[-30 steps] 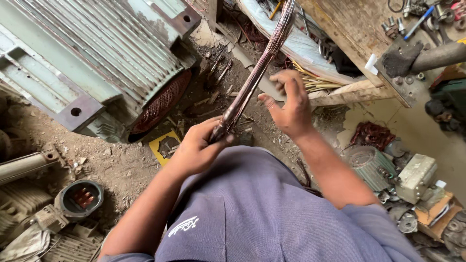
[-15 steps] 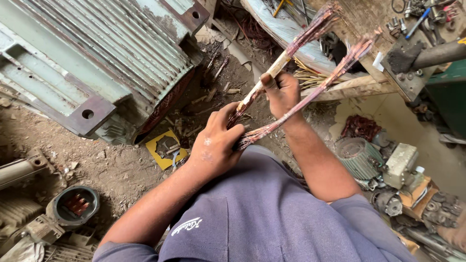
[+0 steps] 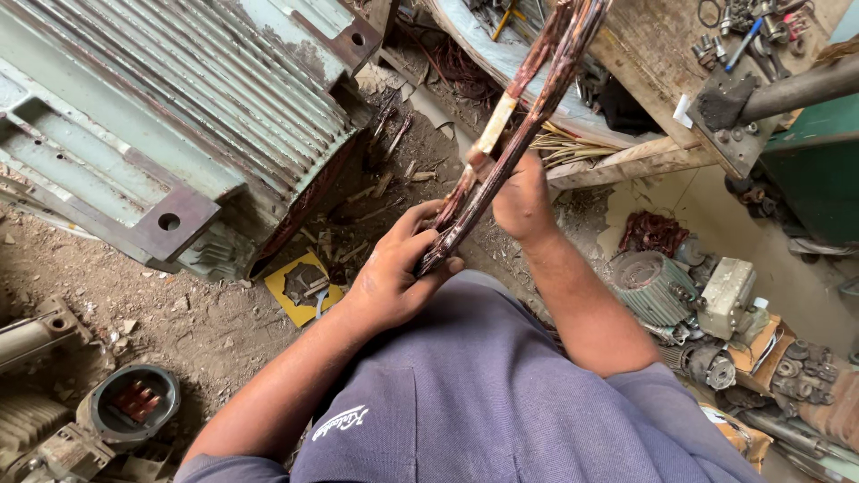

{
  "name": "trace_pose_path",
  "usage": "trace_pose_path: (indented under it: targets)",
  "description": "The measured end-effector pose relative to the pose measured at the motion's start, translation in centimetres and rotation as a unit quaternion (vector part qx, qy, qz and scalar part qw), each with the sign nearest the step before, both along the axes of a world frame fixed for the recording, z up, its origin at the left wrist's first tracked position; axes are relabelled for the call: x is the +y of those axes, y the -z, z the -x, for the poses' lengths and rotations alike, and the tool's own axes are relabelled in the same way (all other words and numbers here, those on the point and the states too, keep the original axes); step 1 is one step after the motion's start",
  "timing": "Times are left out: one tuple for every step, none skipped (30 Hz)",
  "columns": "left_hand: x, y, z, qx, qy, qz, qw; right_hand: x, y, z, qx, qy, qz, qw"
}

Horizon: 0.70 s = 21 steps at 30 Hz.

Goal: The person pulls bundles of copper windings out of the slots of scrap electric motor stators by hand, working one motor at a time on the floor. They bend and strip the freed copper coils away from the motor body and set the extracted copper aside with other stripped windings.

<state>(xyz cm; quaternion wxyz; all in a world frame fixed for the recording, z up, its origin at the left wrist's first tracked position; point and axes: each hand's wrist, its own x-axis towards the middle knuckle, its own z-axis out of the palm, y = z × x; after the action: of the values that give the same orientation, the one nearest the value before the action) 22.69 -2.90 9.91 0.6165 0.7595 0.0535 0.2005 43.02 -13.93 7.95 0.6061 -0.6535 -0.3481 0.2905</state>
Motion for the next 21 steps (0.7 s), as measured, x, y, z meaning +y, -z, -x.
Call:
trace_pose_path:
  targets:
    - [0.0,0.1,0.0,-0.012,-0.011,-0.024,1.0,0.2,-0.2,0.4,-0.021,0.018,0.025,0.999]
    - [-0.1,0.1,0.1,-0.012,-0.018,-0.041,0.999,0.3,-0.3,0.8,-0.041,0.036,0.05,0.997]
    - [-0.2,0.1,0.3,-0.012,-0.026,-0.058,0.998,0.3,-0.6,1.0,-0.034,0.034,0.04,0.998]
    - [-0.4,0.1,0.3,-0.012,-0.034,-0.075,0.997,0.3,-0.8,1.2,-0.027,0.033,0.03,0.999]
    - [-0.5,0.1,0.3,-0.014,-0.044,-0.097,0.994,0.4,-1.1,1.3,-0.02,0.03,0.02,0.999]
    - [-0.7,0.1,0.2,-0.015,-0.054,-0.118,0.991,0.3,-1.4,1.4,0.006,0.016,0.012,1.0]
    - [-0.8,0.2,0.1,-0.016,-0.065,-0.139,0.988,0.1,-1.9,1.3,0.033,0.001,0.004,0.999]
    - [-0.9,0.3,0.1,-0.015,-0.067,-0.148,0.987,-0.1,-2.3,1.3,0.059,-0.013,-0.003,0.998]
    - [-0.9,0.3,0.1,-0.013,-0.069,-0.157,0.985,-0.2,-2.7,1.4,0.063,-0.017,-0.021,0.998]
    - [-1.0,0.4,0.0,-0.012,-0.072,-0.165,0.984,-0.4,-2.9,1.5,0.066,-0.02,-0.038,0.997]
    - [-1.0,0.5,0.0,-0.004,-0.067,-0.171,0.983,-0.4,-3.2,1.7,0.07,-0.024,-0.055,0.996]
    - [-1.1,0.5,0.1,0.005,-0.062,-0.177,0.982,-0.5,-3.3,2.0,0.033,0.001,-0.067,0.997]
    - [-1.1,0.6,0.1,0.013,-0.056,-0.182,0.982,-0.4,-3.3,2.4,-0.005,0.026,-0.079,0.997]
    - [-1.1,0.6,0.2,0.008,-0.059,-0.186,0.981,-0.4,-3.4,2.7,-0.042,0.051,-0.091,0.994]
    - [-1.2,0.6,0.3,0.003,-0.061,-0.191,0.98,-0.3,-3.5,2.7,-0.1,0.069,-0.105,0.987]
    - [-1.2,0.6,0.3,-0.003,-0.064,-0.196,0.978,-0.3,-3.5,2.8,-0.158,0.086,-0.119,0.976]
    - [-1.2,0.6,0.4,0.004,-0.059,-0.193,0.979,-0.3,-3.6,2.9,-0.215,0.102,-0.133,0.962]
    - [-1.3,0.6,0.5,0.012,-0.055,-0.19,0.98,-0.4,-3.8,2.9,-0.287,0.102,-0.098,0.947]
    - [-1.3,0.6,0.5,0.02,-0.051,-0.187,0.981,-0.6,-4.0,2.8,-0.358,0.102,-0.064,0.926]
    - [-1.3,0.5,0.5,0.021,-0.053,-0.195,0.979,-0.8,-4.2,2.7,-0.426,0.101,-0.029,0.899]
    - [-1.3,0.5,0.5,0.023,-0.054,-0.203,0.978,-0.9,-4.3,2.8,-0.423,0.105,-0.015,0.9]
